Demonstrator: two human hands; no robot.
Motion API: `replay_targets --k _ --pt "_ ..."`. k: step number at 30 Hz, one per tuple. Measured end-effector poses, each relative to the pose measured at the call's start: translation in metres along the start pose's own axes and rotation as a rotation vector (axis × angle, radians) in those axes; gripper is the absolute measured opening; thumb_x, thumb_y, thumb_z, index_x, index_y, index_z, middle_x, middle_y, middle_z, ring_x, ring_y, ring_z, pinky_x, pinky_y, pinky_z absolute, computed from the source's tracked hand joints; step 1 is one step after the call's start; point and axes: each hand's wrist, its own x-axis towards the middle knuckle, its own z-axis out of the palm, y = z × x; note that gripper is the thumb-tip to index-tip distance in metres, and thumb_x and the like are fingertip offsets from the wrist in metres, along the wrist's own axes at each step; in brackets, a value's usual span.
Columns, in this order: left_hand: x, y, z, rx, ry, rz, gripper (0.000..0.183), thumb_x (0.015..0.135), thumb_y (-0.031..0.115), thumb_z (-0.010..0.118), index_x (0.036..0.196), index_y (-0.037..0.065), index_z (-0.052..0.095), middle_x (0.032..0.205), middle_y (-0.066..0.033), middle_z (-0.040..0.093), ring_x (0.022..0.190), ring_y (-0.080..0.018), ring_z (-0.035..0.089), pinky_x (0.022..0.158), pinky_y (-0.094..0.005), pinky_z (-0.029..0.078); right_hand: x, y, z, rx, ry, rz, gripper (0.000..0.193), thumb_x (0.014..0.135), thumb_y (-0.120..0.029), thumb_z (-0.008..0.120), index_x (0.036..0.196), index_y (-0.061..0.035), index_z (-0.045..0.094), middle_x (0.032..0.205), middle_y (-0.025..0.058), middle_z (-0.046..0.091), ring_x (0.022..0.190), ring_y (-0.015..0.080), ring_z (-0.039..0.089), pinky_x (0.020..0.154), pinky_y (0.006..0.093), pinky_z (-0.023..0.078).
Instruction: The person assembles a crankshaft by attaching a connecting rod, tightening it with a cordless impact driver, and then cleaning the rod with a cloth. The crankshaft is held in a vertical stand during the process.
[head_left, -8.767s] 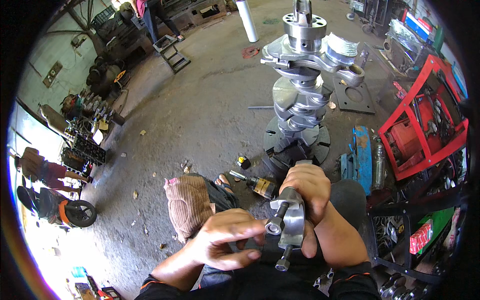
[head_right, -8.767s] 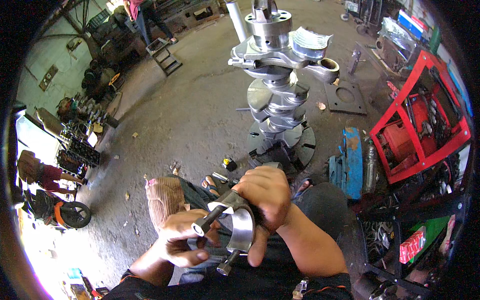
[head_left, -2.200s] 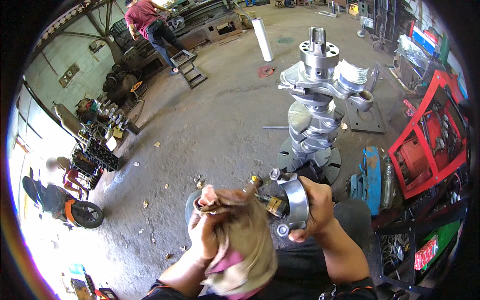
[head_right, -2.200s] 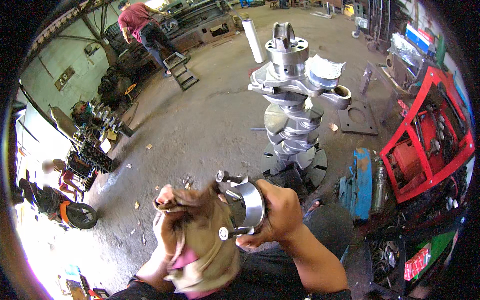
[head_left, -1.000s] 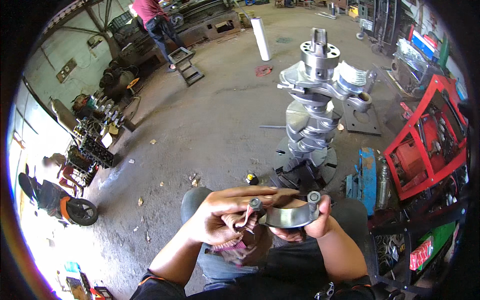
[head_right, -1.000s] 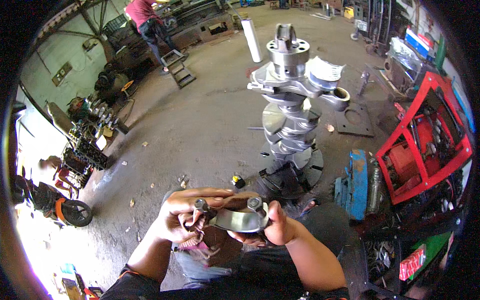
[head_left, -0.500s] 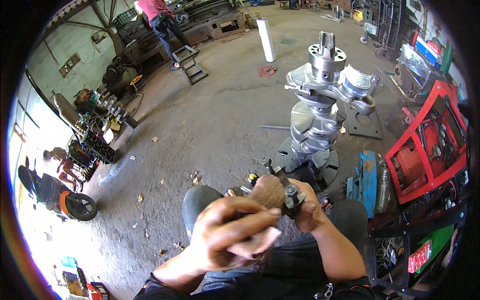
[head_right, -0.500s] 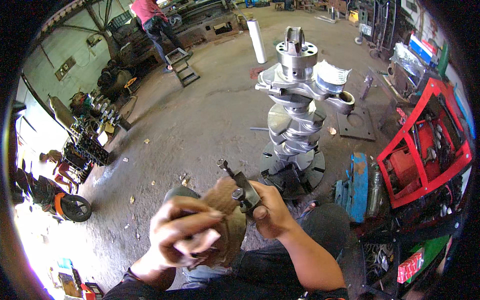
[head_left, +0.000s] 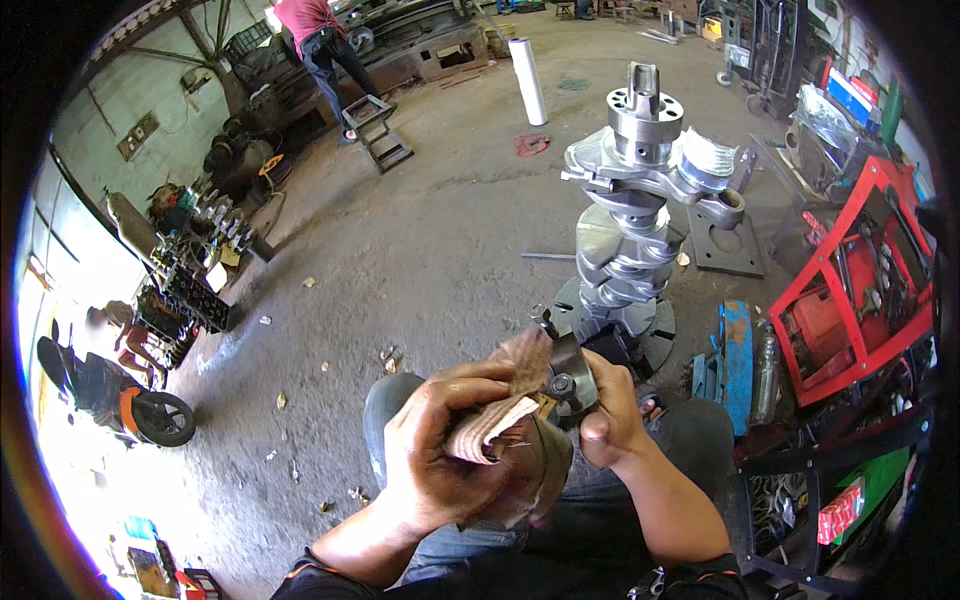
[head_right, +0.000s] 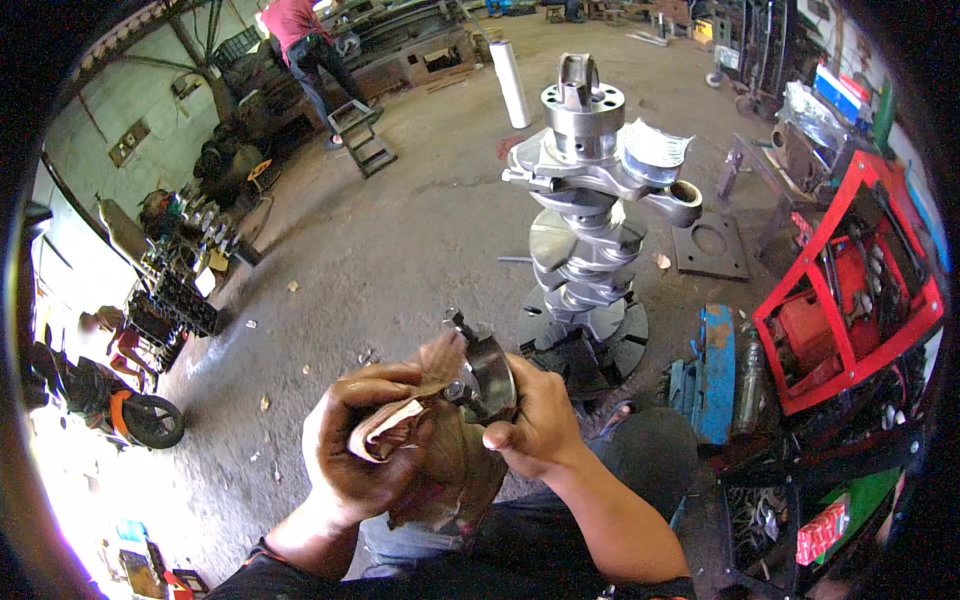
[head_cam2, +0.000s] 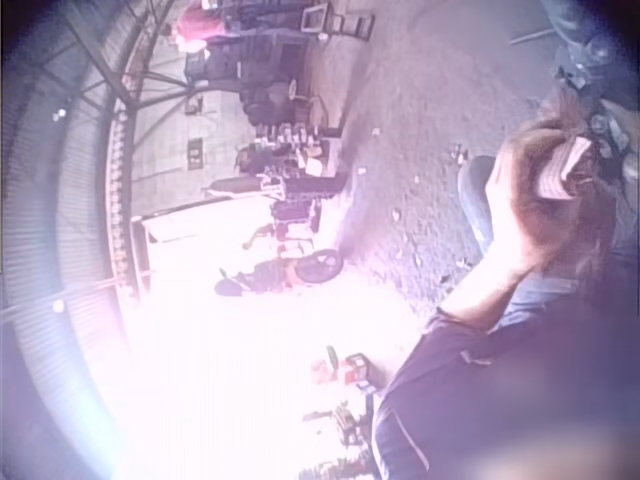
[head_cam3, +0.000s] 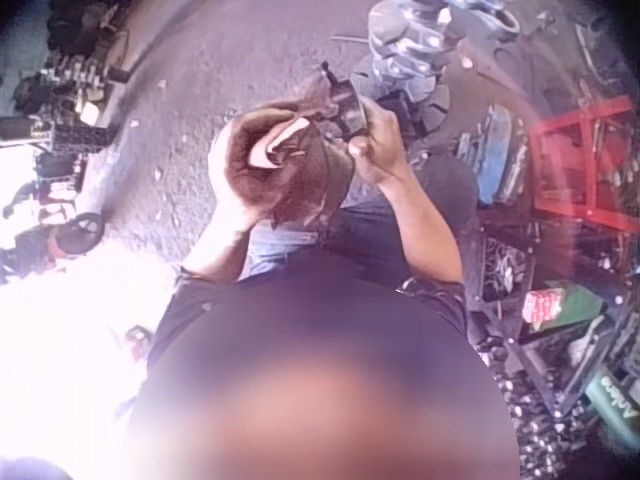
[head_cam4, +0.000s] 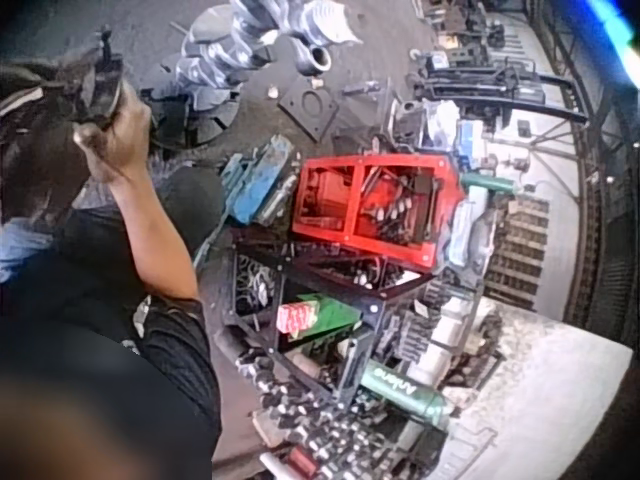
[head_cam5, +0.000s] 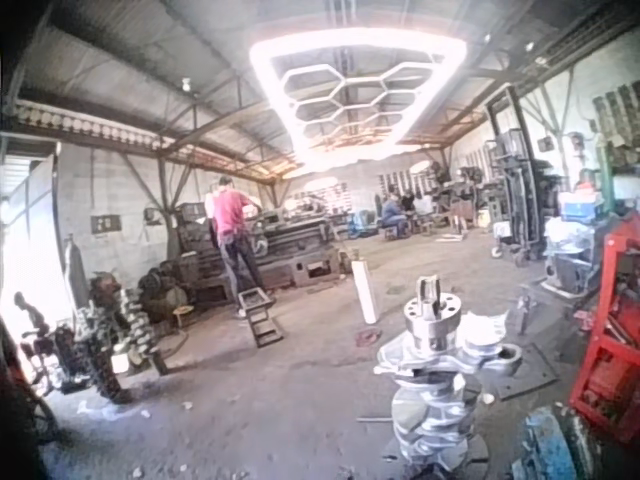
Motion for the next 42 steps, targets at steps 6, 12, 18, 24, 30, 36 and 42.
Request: replay_targets --k 6,12,18,24,30,36,42 --pt "0.003 0.001 0.014 0.218 -0.065 0.187 0.05 0.07 0.021 0.088 0.111 0.001 0.068 0.12 -0.0233 0.065 0.104 -0.0361 0.069 0.084 -0.04 0.057 -0.001 -0.004 -0.001 -0.034 0.091 -0.021 0.112 0.055 -0.099 0.052 0.104 0.0006 0.064 0.087 0.0098 0.071 0.086 0.0205 0.071 0.076 0.0362 0.054" --pt "-0.002 -0.004 0.02 0.242 -0.173 0.148 0.062 0.062 0.01 0.082 0.122 0.008 0.066 0.131 -0.0151 0.057 0.089 -0.0257 0.066 0.08 -0.0385 0.054 0.0 -0.004 -0.005 -0.101 0.155 0.005 0.108 0.055 -0.097 0.055 0.104 -0.0012 0.065 0.086 0.0092 0.072 0.085 0.0206 0.072 0.074 0.0363 0.055" --pt "0.003 -0.005 0.007 0.183 -0.152 0.14 0.063 0.057 0.01 0.084 0.117 0.007 0.068 0.119 -0.0142 0.059 0.091 -0.0274 0.067 0.082 -0.0382 0.055 0.003 -0.003 -0.011 -0.183 0.247 0.001 0.096 0.055 -0.088 0.07 0.098 -0.0022 0.063 0.082 0.0101 0.072 0.081 0.0217 0.072 0.071 0.0371 0.055" --pt "0.002 0.006 0.009 0.214 -0.059 0.074 0.05 0.07 0.01 0.081 0.118 0.003 0.068 0.113 -0.0174 0.06 0.099 -0.0301 0.065 0.083 -0.0369 0.055 0.005 -0.004 -0.008 -0.357 0.319 -0.001 0.079 0.057 -0.065 0.087 0.098 -0.003 0.06 0.087 0.0143 0.071 0.084 0.0325 0.071 0.073 0.0409 0.054" --pt "0.001 0.001 0.021 0.339 -0.215 -0.017 0.06 0.074 0.008 0.078 0.131 0.006 0.062 0.114 -0.0164 0.056 0.1 -0.0309 0.063 0.085 -0.0377 0.055 0.004 -0.002 0.0 -0.51 0.361 -0.024 0.067 0.062 -0.052 0.088 0.098 -0.0038 0.057 0.09 0.0188 0.068 0.088 0.0397 0.068 0.072 0.0451 0.054" --pt "-0.003 -0.003 0.018 0.309 -0.205 0.027 0.063 0.068 0.008 0.078 0.13 0.009 0.064 0.109 -0.0165 0.059 0.099 -0.0311 0.064 0.084 -0.0408 0.054 0.001 0.001 -0.001 -0.502 0.343 -0.053 0.062 0.062 -0.043 0.091 0.096 -0.0039 0.057 0.087 0.0188 0.068 0.085 0.0398 0.069 0.07 0.0439 0.054" --pt "-0.012 -0.027 -0.022 -0.079 -0.156 -0.14 0.056 0.071 0.006 0.078 0.124 0.0 0.064 0.113 -0.0159 0.068 0.104 -0.0265 0.067 0.093 -0.0364 0.052 0.0 -0.003 -0.019 0.001 0.134 -0.014 0.057 0.065 -0.028 0.096 0.103 -0.0044 0.061 0.086 0.001 0.068 0.079 0.0089 0.063 0.074 0.0291 0.052"
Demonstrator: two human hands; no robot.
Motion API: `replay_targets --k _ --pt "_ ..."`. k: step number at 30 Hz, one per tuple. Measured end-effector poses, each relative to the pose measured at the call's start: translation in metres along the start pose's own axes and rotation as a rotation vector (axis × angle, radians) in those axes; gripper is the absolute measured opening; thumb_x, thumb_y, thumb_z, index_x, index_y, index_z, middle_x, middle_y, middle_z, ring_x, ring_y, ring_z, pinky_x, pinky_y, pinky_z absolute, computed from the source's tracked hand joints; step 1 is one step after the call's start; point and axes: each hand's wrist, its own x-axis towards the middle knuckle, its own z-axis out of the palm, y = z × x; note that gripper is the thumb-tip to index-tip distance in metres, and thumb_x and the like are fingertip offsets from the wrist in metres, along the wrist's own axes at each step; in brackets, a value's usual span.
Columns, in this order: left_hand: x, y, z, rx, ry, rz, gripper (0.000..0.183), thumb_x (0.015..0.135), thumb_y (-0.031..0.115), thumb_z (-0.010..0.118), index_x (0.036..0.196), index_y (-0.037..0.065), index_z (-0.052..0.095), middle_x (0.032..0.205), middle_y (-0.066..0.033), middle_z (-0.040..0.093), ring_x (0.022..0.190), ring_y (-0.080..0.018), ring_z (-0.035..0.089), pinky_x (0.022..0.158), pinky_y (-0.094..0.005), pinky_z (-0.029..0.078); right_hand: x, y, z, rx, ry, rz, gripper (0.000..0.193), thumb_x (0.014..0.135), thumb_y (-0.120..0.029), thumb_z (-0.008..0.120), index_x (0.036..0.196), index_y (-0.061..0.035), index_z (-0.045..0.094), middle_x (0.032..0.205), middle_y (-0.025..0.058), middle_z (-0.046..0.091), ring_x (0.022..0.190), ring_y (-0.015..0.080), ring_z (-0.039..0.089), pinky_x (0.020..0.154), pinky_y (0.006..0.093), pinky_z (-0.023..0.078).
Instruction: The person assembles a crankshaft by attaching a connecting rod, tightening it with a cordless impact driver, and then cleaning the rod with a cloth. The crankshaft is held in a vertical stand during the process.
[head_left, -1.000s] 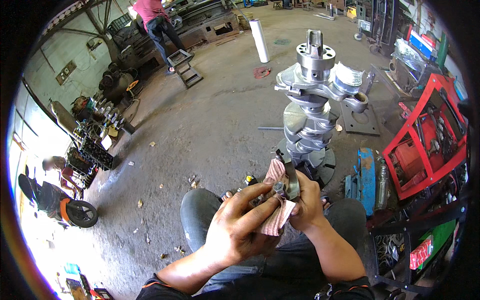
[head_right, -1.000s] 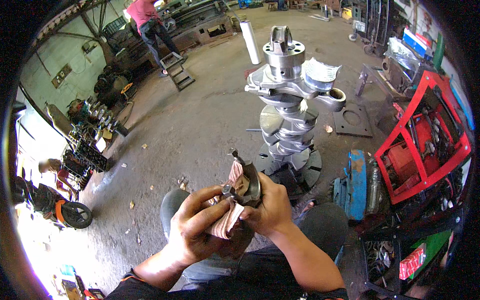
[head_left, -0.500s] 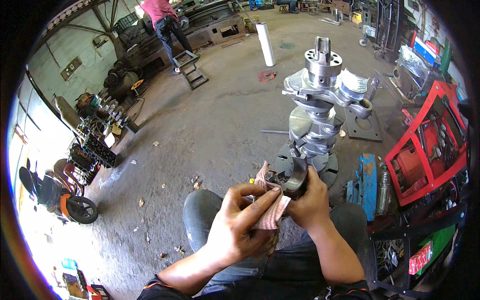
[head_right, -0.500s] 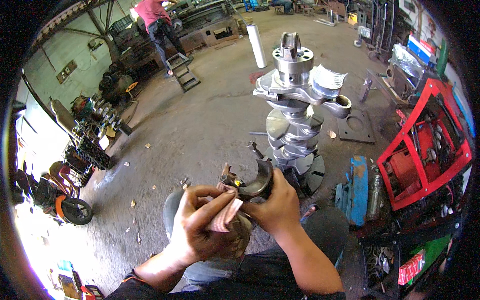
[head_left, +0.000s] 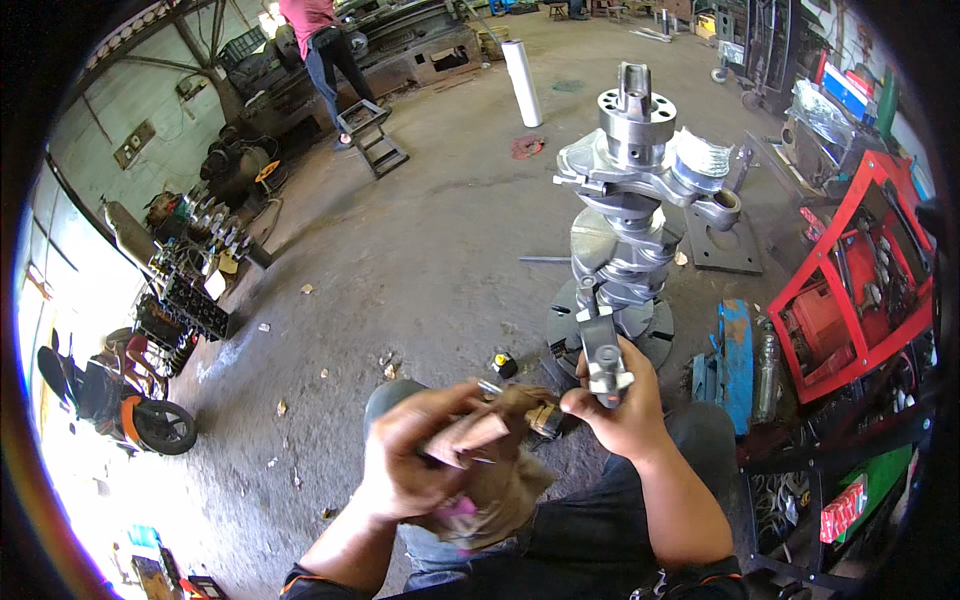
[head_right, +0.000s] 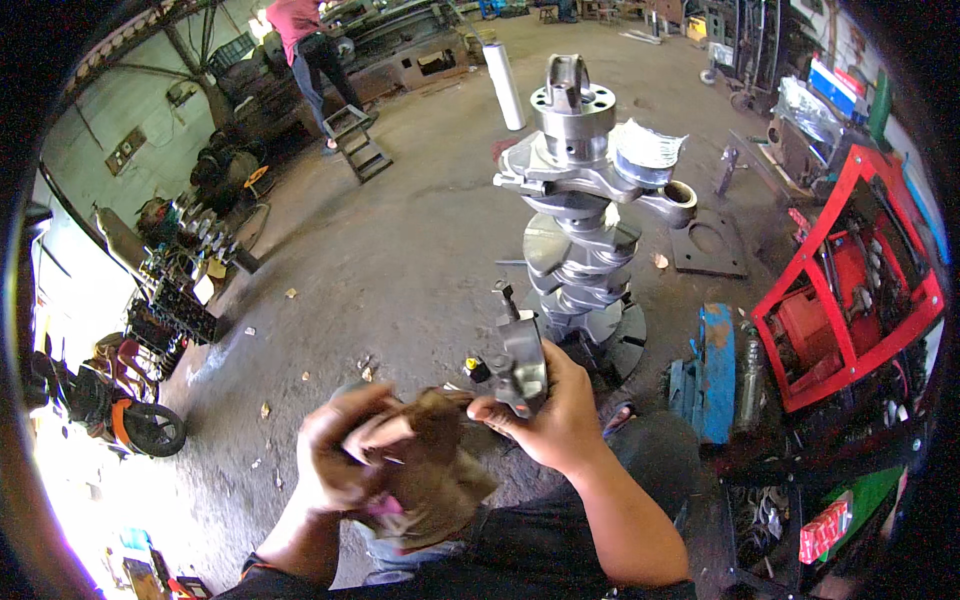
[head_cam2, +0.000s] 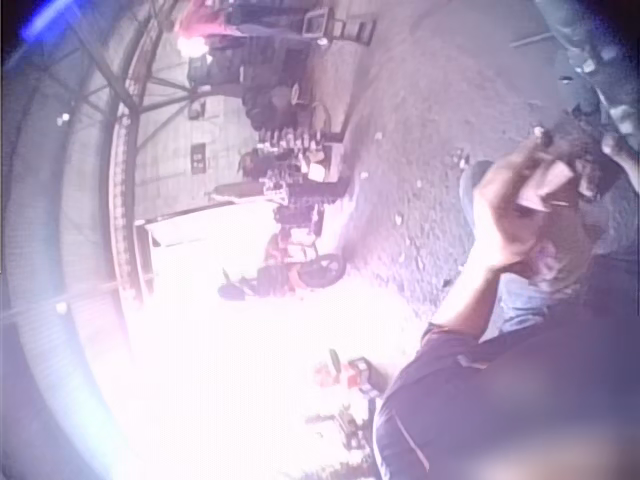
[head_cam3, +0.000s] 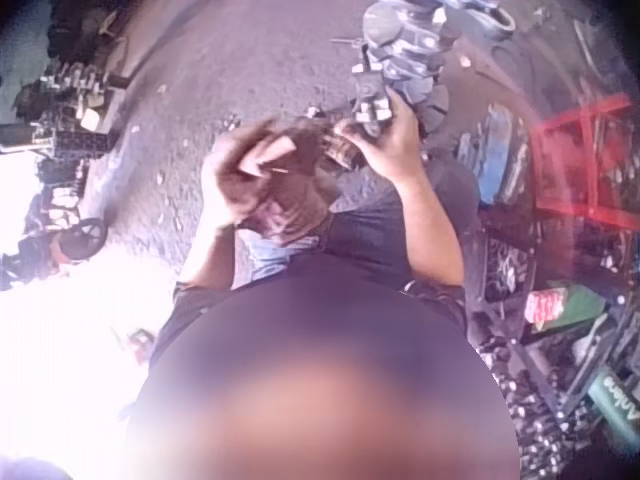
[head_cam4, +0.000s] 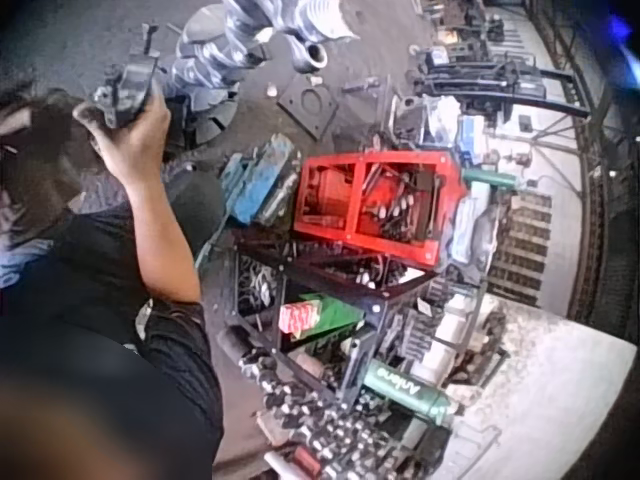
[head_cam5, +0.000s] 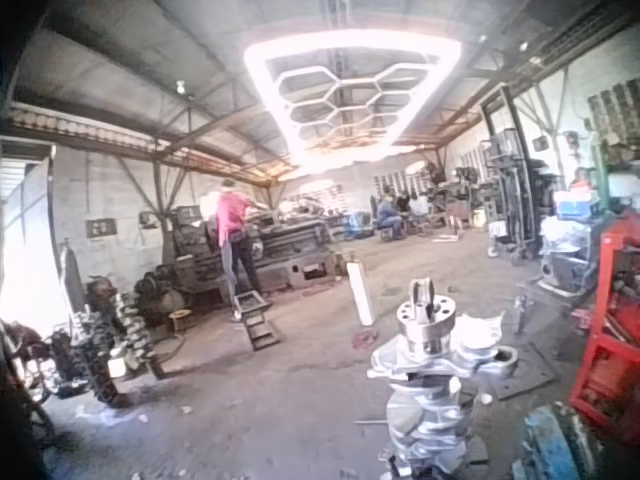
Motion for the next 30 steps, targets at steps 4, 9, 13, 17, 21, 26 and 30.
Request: replay_targets --k 4,9,13,17,21,26,30 --pt "-0.008 -0.009 -0.004 -0.309 0.337 -0.206 0.045 0.08 0.019 0.083 0.113 -0.003 0.062 0.109 -0.0122 0.069 0.099 -0.0194 0.066 0.091 -0.0354 0.052 -0.003 -0.004 0.0 0.322 -0.087 0.036 0.057 0.064 -0.027 0.097 0.103 -0.0037 0.061 0.091 -0.0016 0.064 0.084 0.007 0.058 0.076 0.0251 0.049" --pt "0.006 0.001 0.0 -0.02 0.224 0.184 0.035 0.082 0.017 0.069 0.111 -0.003 0.067 0.109 -0.0185 0.068 0.101 -0.0312 0.067 0.088 -0.0407 0.052 -0.002 -0.008 0.01 -0.033 -0.001 0.062 0.044 0.073 -0.017 0.09 0.104 -0.0035 0.062 0.088 0.0002 0.067 0.08 0.0073 0.06 0.072 0.0262 0.05" --pt "0.012 0.021 0.016 0.192 0.175 0.348 0.05 0.066 0.012 0.086 0.112 0.002 0.071 0.106 -0.0157 0.065 0.09 -0.0269 0.066 0.08 -0.0345 0.054 0.0 -0.004 0.021 -0.115 0.078 0.038 0.033 0.08 -0.007 0.081 0.106 -0.0034 0.061 0.093 0.0054 0.071 0.084 0.0106 0.065 0.074 0.0289 0.052" --pt "0.016 0.027 0.04 0.323 0.047 0.351 0.062 0.061 0.009 0.083 0.121 0.012 0.07 0.1 -0.009 0.06 0.093 -0.0251 0.061 0.078 -0.0365 0.051 0.001 0.003 0.026 0.111 0.074 0.132 0.03 0.082 -0.008 0.078 0.108 -0.0049 0.062 0.097 0.0054 0.07 0.088 0.0128 0.066 0.079 0.0292 0.053" --pt "0.014 0.017 0.034 0.159 0.006 0.314 0.055 0.067 0.013 0.083 0.119 0.006 0.07 0.107 -0.0112 0.063 0.097 -0.0272 0.063 0.084 -0.037 0.052 0.0 0.003 0.017 0.089 -0.082 0.105 0.032 0.082 -0.008 0.079 0.109 -0.0046 0.064 0.1 0.0024 0.069 0.09 0.0098 0.063 0.082 0.0277 0.051" --pt "0.005 -0.001 0.007 0.024 0.128 -0.021 0.043 0.072 0.012 0.08 0.112 0.002 0.069 0.103 -0.0132 0.069 0.094 -0.0268 0.066 0.086 -0.0376 0.051 0.0 -0.005 -0.007 -0.051 -0.168 -0.061 0.025 0.081 -0.015 0.081 0.088 -0.0071 0.059 0.075 -0.0051 0.056 0.067 0.0072 0.051 0.062 0.0259 0.043" --pt "0.003 0.002 0.004 -0.072 0.284 0.127 0.036 0.073 0.014 0.083 0.104 0.001 0.071 0.101 -0.0163 0.068 0.097 -0.0287 0.066 0.087 -0.0404 0.051 -0.004 -0.004 -0.013 0.058 -0.235 0.038 0.043 0.072 -0.028 0.09 0.089 -0.0075 0.057 0.076 -0.006 0.055 0.069 0.0077 0.051 0.063 0.0261 0.043"
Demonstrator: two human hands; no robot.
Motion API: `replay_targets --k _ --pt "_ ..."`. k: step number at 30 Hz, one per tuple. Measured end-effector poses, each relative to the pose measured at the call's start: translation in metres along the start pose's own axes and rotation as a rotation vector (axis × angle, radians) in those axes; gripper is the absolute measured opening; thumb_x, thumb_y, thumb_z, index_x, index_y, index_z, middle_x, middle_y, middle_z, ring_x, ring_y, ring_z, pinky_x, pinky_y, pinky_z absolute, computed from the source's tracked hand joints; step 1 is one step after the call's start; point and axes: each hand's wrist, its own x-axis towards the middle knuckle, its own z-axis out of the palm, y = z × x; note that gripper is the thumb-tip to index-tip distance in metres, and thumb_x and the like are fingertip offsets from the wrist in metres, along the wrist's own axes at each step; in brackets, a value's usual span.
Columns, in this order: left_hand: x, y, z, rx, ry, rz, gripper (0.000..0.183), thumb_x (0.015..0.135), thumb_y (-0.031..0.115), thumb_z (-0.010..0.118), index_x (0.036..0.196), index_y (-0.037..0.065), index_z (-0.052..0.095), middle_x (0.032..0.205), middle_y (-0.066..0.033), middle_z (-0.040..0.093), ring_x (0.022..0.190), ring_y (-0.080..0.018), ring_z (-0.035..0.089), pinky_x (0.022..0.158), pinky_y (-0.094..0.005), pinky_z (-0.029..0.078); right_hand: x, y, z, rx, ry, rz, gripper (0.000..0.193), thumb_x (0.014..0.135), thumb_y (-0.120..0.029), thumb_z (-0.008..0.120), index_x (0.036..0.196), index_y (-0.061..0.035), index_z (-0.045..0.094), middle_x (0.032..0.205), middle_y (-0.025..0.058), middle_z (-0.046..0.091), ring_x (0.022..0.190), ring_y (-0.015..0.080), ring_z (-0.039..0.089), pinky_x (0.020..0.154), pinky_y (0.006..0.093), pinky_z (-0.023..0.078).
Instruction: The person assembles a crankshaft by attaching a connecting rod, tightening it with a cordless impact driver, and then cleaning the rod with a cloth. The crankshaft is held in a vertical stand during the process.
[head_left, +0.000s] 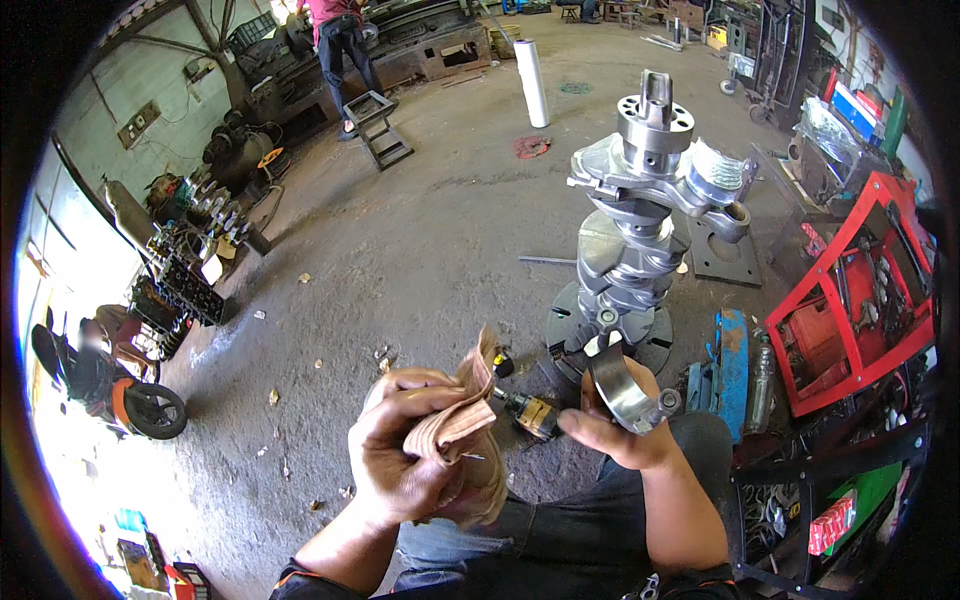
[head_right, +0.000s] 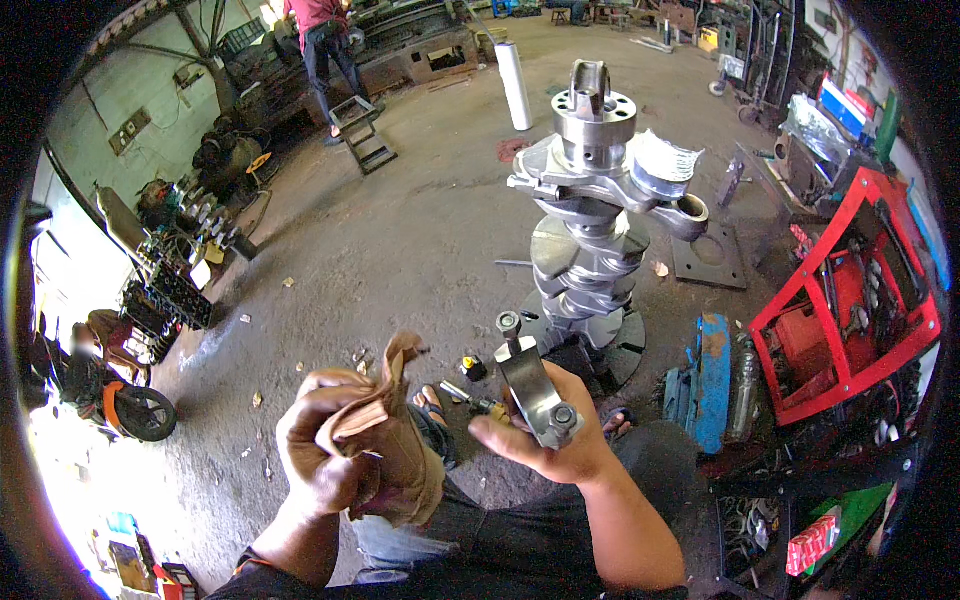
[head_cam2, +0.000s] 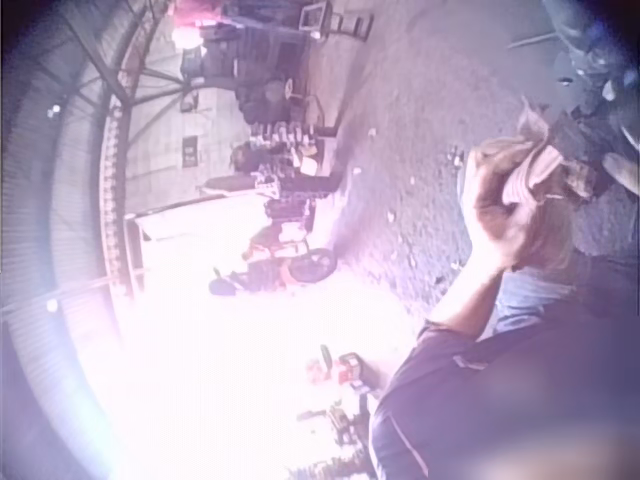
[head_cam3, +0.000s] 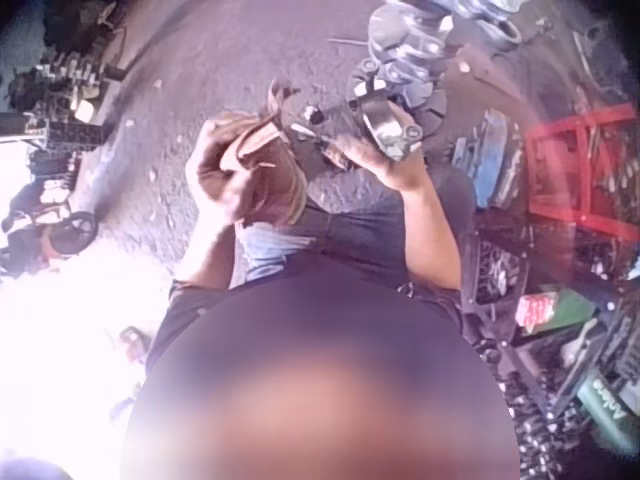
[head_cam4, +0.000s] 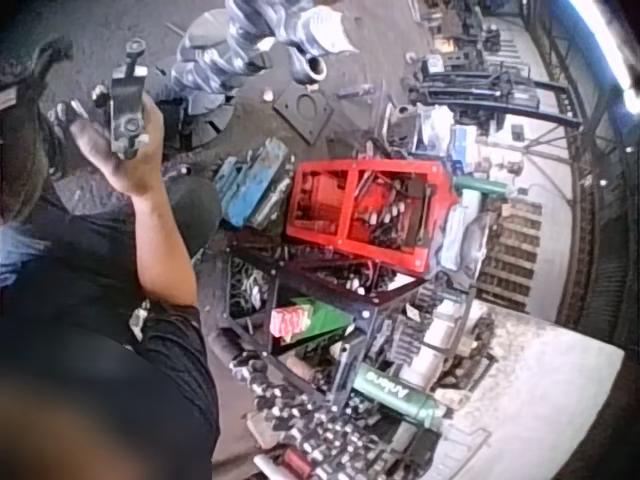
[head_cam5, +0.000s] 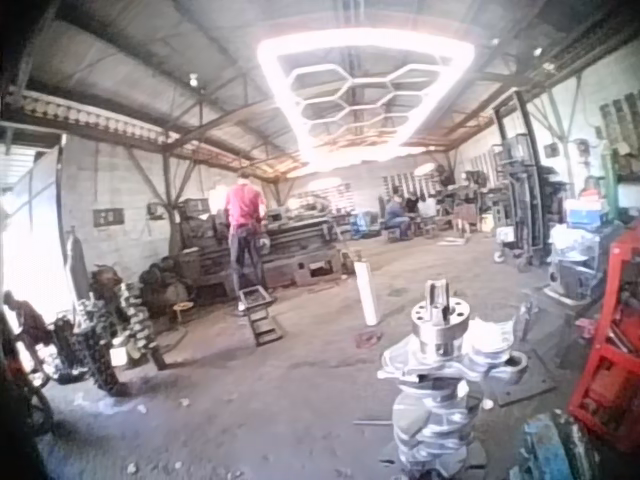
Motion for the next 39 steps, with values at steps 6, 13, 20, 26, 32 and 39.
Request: replay_targets --k 6,13,20,26,32,39 --pt "0.009 0.022 0.021 0.195 -0.244 0.29 0.057 0.073 0.013 0.084 0.123 -0.004 0.062 0.129 -0.0249 0.061 0.118 -0.035 0.062 0.098 -0.0431 0.05 0.002 0.014 0.023 0.397 0.065 -0.119 0.114 0.05 -0.079 0.083 0.125 0.0021 0.054 0.1 0.0017 0.061 0.092 0.0104 0.058 0.083 0.028 0.048" --pt "0.005 -0.015 0.053 -0.171 -0.605 0.146 0.078 0.071 0.003 0.074 0.143 -0.001 0.046 0.145 -0.0223 0.049 0.136 -0.0385 0.047 0.11 -0.0439 0.04 0.002 0.014 0.014 0.053 0.002 -0.124 0.093 0.069 -0.075 0.073 0.113 0.0058 0.061 0.104 0.0105 0.065 0.097 0.0167 0.061 0.084 0.0319 0.05" --pt "0.026 -0.041 0.052 0.625 -0.551 0.547 0.061 0.077 0.016 0.065 0.136 0.004 0.055 0.151 -0.0119 0.046 0.1 -0.028 0.064 0.098 -0.0423 0.047 0.009 0.016 0.02 -0.104 0.127 -0.094 0.095 0.072 -0.08 0.066 0.119 0.002 0.06 0.09 0.011 0.07 0.087 0.0198 0.069 0.077 0.0335 0.054" --pt "0.008 -0.036 0.056 0.262 -0.58 0.356 0.07 0.074 0.01 0.066 0.141 -0.002 0.049 0.152 -0.0198 0.043 0.12 -0.0375 0.058 0.102 -0.0457 0.046 0.006 0.014 0.012 -0.19 0.101 -0.164 0.093 0.064 -0.079 0.074 0.115 -0.0018 0.064 0.091 0.0127 0.071 0.086 0.0265 0.073 0.077 0.0359 0.055" --pt "-0.031 -0.001 0.046 -0.595 -0.48 -0.361 0.043 0.093 0.005 0.051 0.135 -0.006 0.052 0.126 -0.0175 0.062 0.114 -0.0268 0.06 0.101 -0.0351 0.042 0.007 0.019 0.012 -0.359 0.017 -0.232 0.089 0.049 -0.076 0.083 0.098 -0.0043 0.064 0.078 0.0125 0.067 0.071 0.0341 0.069 0.065 0.0383 0.053" --pt "-0.013 0.012 -0.033 -0.52 -0.463 -0.924 0.051 0.081 0.011 0.06 0.128 -0.008 0.057 0.131 -0.0184 0.06 0.119 -0.0244 0.059 0.106 -0.0362 0.042 0.01 0.023 0.014 -0.532 0.047 -0.418 0.096 0.042 -0.083 0.081 0.092 -0.003 0.062 0.072 0.0112 0.062 0.061 0.0307 0.065 0.056 0.0369 0.051"
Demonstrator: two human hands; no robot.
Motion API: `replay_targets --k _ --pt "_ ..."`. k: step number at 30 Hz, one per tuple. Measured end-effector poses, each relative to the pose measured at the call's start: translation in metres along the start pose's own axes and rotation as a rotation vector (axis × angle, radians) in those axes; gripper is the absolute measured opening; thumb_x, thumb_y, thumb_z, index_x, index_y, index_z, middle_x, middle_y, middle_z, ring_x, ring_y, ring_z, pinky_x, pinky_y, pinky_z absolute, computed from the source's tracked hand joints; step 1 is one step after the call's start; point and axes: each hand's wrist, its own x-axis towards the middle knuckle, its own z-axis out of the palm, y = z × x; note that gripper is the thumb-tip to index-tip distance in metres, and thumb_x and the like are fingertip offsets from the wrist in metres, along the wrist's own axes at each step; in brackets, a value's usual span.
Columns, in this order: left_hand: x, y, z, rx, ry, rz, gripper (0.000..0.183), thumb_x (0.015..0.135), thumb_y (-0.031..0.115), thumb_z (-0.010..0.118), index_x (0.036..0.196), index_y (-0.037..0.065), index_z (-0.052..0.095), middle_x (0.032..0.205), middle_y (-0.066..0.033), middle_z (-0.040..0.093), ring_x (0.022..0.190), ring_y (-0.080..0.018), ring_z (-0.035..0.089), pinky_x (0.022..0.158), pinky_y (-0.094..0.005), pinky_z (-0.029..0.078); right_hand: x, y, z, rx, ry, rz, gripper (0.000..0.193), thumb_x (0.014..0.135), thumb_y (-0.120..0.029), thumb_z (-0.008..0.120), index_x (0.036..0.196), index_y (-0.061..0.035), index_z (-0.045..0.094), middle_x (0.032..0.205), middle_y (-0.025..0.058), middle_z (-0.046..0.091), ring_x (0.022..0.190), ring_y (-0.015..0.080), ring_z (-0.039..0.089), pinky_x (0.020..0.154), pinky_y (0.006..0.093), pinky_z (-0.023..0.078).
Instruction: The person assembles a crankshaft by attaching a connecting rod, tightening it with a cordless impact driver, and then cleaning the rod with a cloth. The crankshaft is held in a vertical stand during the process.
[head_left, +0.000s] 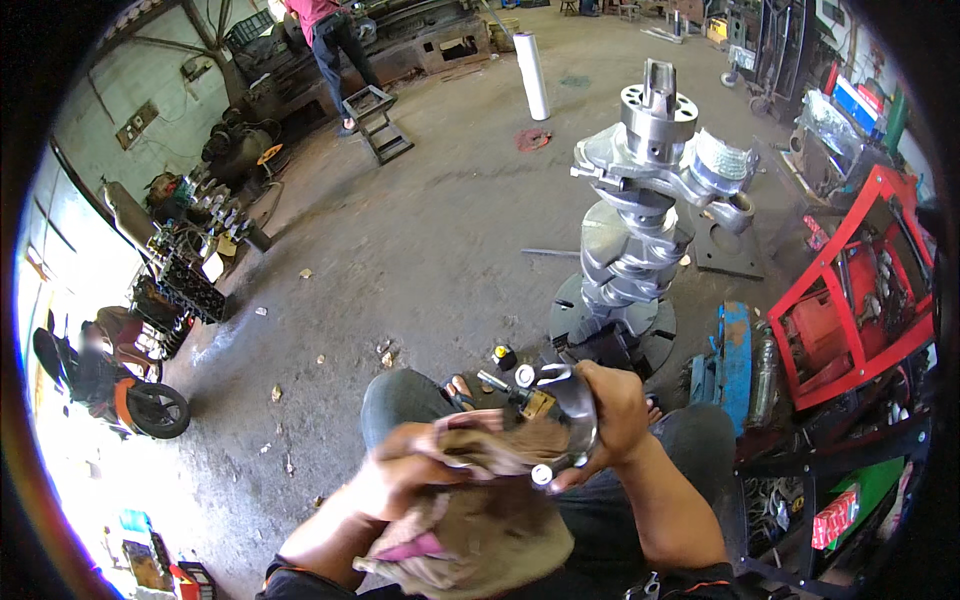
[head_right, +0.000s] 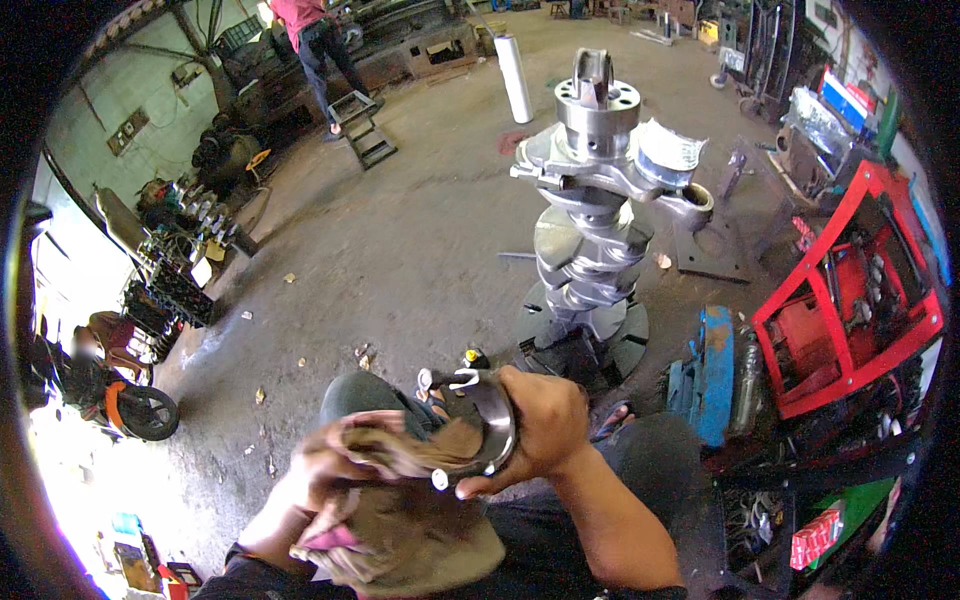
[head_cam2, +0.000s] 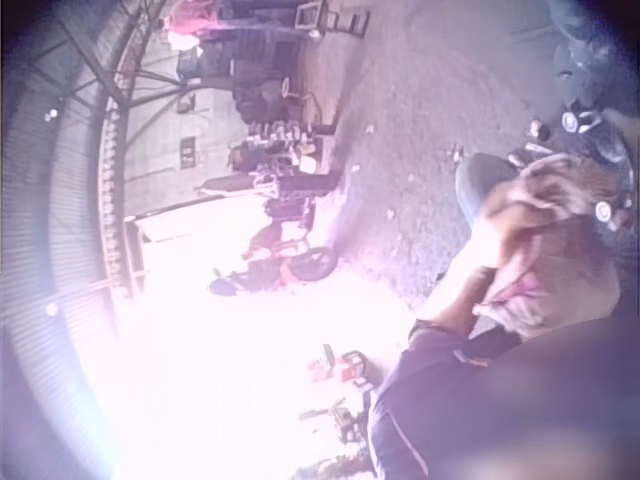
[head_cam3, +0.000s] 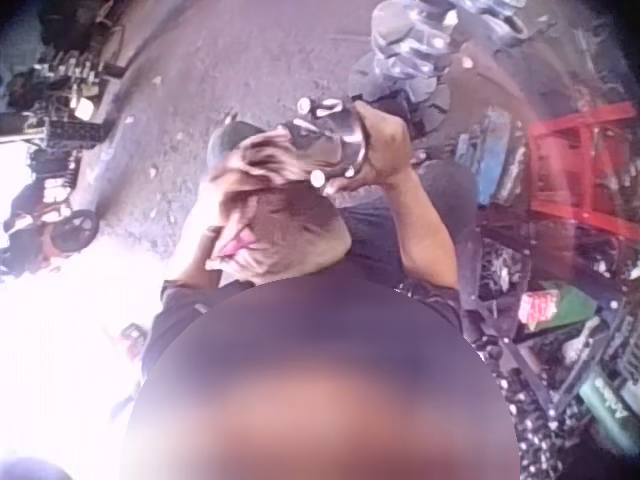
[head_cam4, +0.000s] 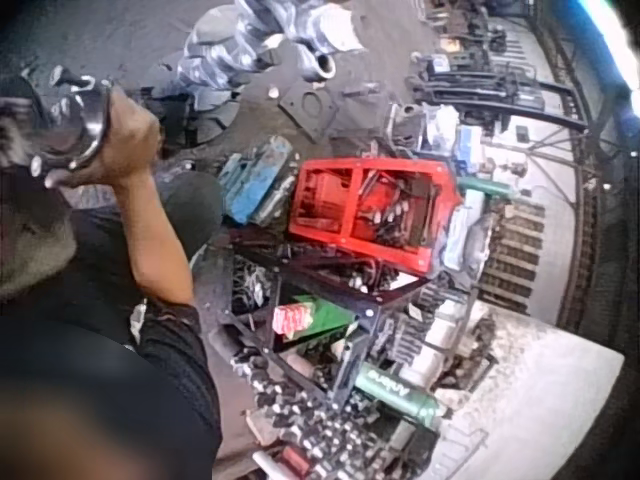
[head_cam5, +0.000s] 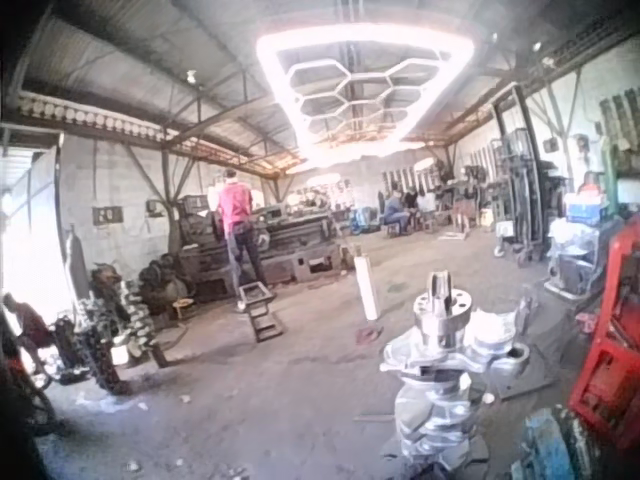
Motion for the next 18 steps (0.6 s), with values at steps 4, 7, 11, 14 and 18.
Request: replay_targets --k 4,7,11,14,18 --pt "-0.033 0.025 -0.03 0.454 0.371 0.611 0.04 0.081 0.015 0.066 0.115 -0.005 0.067 0.112 -0.0159 0.072 0.105 -0.0245 0.067 0.096 -0.039 0.049 0.002 0.003 0.003 0.446 0.131 0.162 0.104 0.043 -0.089 0.075 0.096 -0.0008 0.061 0.072 0.0047 0.058 0.061 0.0163 0.059 0.056 0.0291 0.045" --pt "-0.031 0.022 -0.042 1.251 0.592 0.544 0.034 0.075 0.012 0.072 0.108 0.004 0.071 0.119 -0.0196 0.069 0.108 -0.0361 0.067 0.094 -0.0408 0.048 0.001 -0.005 0.01 0.646 0.249 0.293 0.104 0.043 -0.1 0.061 0.079 -0.003 0.049 0.065 -0.0018 0.047 0.052 0.0052 0.041 0.046 0.021 0.03" --pt "-0.022 0.002 -0.042 1.559 0.112 0.207 0.05 0.074 0.032 0.083 0.115 0.007 0.069 0.13 -0.0194 0.063 0.101 -0.0319 0.068 0.093 -0.0413 0.051 -0.001 -0.009 0.012 0.687 0.211 0.296 0.103 0.044 -0.1 0.061 0.079 -0.0029 0.05 0.064 -0.0001 0.048 0.053 0.0059 0.043 0.045 0.0208 0.031" --pt "-0.015 -0.002 -0.04 1.102 0.425 0.322 0.046 0.073 0.023 0.085 0.113 0.008 0.069 0.124 -0.0179 0.066 0.087 -0.0245 0.069 0.081 -0.0351 0.055 -0.001 -0.002 0.016 0.697 0.203 0.195 0.09 0.054 -0.089 0.07 0.078 -0.0038 0.052 0.065 0.0005 0.051 0.053 0.0063 0.044 0.046 0.0213 0.032" --pt "0.01 -0.007 -0.017 0.63 0.774 0.812 0.069 0.072 0.037 0.087 0.123 -0.001 0.06 0.108 -0.0115 0.065 0.091 -0.0185 0.065 0.082 -0.0334 0.051 -0.002 0.004 0.02 0.582 0.158 0.075 0.074 0.063 -0.07 0.079 0.084 -0.0027 0.057 0.069 0.0013 0.056 0.058 0.0088 0.05 0.052 0.0239 0.038"
